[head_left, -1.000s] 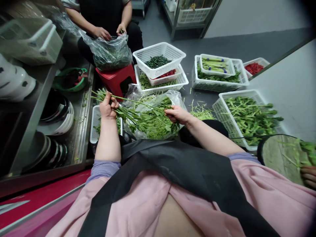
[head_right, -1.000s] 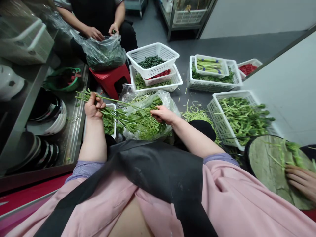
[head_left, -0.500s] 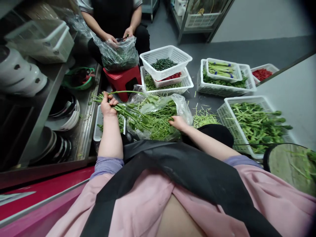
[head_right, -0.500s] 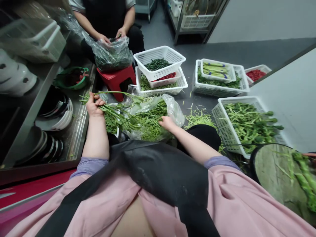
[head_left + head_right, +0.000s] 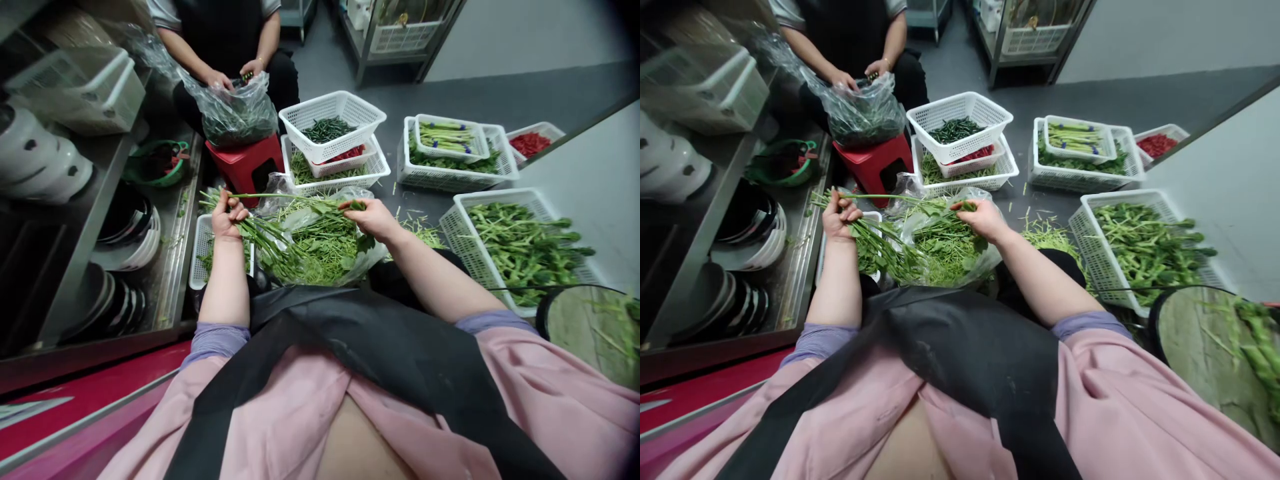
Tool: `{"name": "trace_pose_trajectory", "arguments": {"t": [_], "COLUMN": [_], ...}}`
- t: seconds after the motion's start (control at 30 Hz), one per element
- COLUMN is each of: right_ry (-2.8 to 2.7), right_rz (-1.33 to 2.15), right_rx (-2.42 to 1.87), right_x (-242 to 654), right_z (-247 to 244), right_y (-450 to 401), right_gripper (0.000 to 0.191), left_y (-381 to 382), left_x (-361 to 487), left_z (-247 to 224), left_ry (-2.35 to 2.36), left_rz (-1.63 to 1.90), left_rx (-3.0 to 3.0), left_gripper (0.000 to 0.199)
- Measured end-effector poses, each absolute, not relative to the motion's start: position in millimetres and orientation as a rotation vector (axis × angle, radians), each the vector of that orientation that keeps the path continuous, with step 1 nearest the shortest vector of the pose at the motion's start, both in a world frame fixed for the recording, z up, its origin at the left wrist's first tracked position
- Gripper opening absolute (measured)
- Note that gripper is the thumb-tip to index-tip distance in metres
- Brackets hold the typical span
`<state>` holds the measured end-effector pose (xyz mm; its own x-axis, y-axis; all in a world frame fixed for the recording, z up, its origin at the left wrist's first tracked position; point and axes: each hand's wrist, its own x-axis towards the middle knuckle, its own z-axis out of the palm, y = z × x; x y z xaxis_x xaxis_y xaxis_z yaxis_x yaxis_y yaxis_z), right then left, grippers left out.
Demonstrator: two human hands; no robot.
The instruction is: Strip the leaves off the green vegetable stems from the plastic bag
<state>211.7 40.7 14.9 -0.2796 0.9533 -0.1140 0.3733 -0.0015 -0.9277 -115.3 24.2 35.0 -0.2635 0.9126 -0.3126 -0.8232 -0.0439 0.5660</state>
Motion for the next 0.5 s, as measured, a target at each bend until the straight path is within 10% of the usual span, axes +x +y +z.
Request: {"name": "trace_pose_trajectory", "arguments": {"t": [0.5], "right_ry": [-1.638], "right_rz": [1.952], "right_rx": [-1.087], "right_x": [169], "right_z": [50], "right_y": [38], "right_gripper": [0.012], "left_y": [25], "left_x": [-91], "left_z": [29], "left_ry": [0.792], "left_rz": [1.547], "left_rx": [0.238], "left_gripper": [0.037]}}
